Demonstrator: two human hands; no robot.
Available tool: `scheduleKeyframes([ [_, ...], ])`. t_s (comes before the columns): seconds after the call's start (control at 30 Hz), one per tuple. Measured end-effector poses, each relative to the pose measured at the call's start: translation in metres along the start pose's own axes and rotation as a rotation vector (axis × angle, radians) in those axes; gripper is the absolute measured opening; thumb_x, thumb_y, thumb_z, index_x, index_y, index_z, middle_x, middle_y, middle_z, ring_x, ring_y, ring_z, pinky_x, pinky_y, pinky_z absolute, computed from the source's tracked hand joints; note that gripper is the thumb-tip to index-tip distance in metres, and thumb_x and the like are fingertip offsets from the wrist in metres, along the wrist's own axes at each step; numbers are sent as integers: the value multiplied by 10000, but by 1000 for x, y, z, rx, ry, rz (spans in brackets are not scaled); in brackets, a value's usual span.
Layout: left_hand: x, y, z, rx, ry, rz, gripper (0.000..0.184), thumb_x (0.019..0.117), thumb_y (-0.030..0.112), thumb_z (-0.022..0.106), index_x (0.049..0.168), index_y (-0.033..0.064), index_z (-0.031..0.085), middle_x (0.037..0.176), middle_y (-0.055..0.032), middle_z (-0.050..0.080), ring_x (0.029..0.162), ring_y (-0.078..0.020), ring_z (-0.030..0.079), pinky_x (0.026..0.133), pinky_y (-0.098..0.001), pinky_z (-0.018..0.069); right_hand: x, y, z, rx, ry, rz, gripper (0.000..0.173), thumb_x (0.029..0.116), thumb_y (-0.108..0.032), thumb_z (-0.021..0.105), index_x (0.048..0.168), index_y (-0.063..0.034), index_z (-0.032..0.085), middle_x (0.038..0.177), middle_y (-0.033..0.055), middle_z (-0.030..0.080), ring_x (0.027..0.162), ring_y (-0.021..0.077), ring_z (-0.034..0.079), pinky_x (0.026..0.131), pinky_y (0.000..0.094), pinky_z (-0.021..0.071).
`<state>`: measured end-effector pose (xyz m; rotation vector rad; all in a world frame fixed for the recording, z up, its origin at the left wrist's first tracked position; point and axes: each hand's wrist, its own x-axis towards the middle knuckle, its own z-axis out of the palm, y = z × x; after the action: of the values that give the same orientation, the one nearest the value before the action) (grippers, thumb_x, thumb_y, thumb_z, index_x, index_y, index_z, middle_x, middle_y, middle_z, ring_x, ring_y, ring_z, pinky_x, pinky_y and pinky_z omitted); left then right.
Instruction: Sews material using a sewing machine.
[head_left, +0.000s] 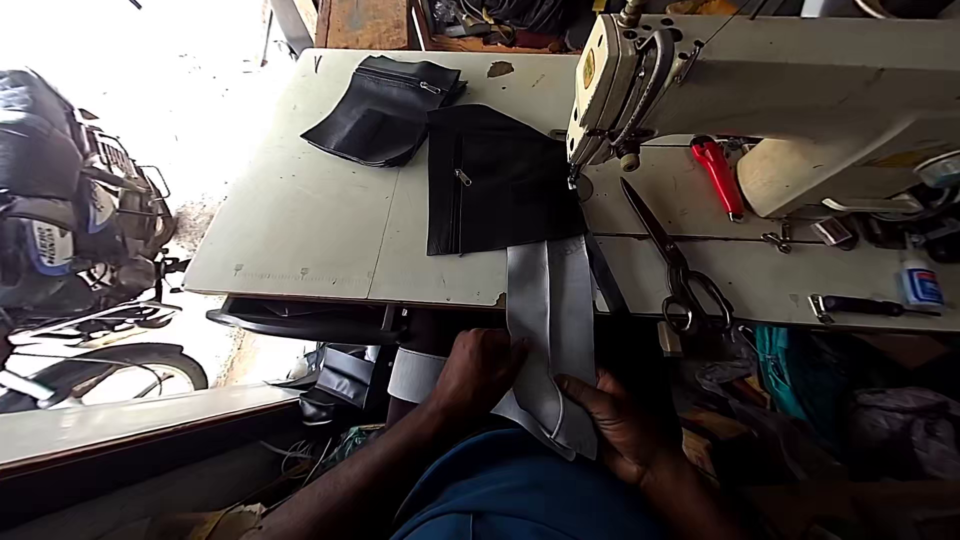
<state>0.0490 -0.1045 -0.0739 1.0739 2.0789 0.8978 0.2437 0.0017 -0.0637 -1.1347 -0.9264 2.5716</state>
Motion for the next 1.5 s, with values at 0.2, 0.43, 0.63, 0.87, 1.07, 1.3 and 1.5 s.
scheduleKeyframes([
  [0.2,12,-11,-26,751,86,832,587,986,85,550,1536,276,474,1620,-59,429,1492,-292,402,1187,-560,363,-8,-14,-4,-284,-59,-62,318,984,-106,691,1252,37,597,1088,175,742,981,263,748,912,421,632],
  [0.43,37,8,-9,576,-49,1047,324,1061,153,496,1333,139,672,1481,-57,598,1446,-242,488,1218,-439,394,-3,-98,0,-1608,538,-548,416,961,-519,669,945,-106,715,740,92,670,664,291,677,588,561,556],
  [0.63,36,4,-15,38,-110,883,343,973,217,589,1265,88,712,1391,-43,667,1404,-193,533,1221,-422,409,66,-100,5,-1504,699,-813,485,1046,-500,528,1187,-67,693,822,103,685,690,287,662,598,533,538],
  [0.87,36,3,-22,262,-142,945,355,957,222,623,1283,121,720,1417,-40,652,1409,-198,530,1228,-414,391,59,-69,23,-1334,696,-783,522,984,-517,646,1288,-93,674,701,38,638,519,175,551,492,406,489],
  [1.07,35,24,-36,554,-302,868,382,880,124,657,1245,204,732,1441,46,628,1448,-197,469,1198,-410,395,54,-55,31,-1499,764,-710,429,1052,-338,569,1396,-87,625,773,106,706,606,271,666,532,475,539],
  [1.3,91,76,-75,235,-352,631,210,979,219,640,1134,164,771,1086,27,762,1005,-86,714,898,-376,601,50,-51,31,-1586,750,-676,450,1083,-311,486,1454,-70,570,722,115,683,572,291,654,520,488,536],
  [1.5,142,54,-3,640,144,687,414,1065,383,444,1365,192,655,1346,-51,617,1270,-251,554,1059,-444,450,51,-53,31,-1549,789,-689,415,1073,-307,516,1431,-113,595,702,92,677,571,270,662,510,469,544],
])
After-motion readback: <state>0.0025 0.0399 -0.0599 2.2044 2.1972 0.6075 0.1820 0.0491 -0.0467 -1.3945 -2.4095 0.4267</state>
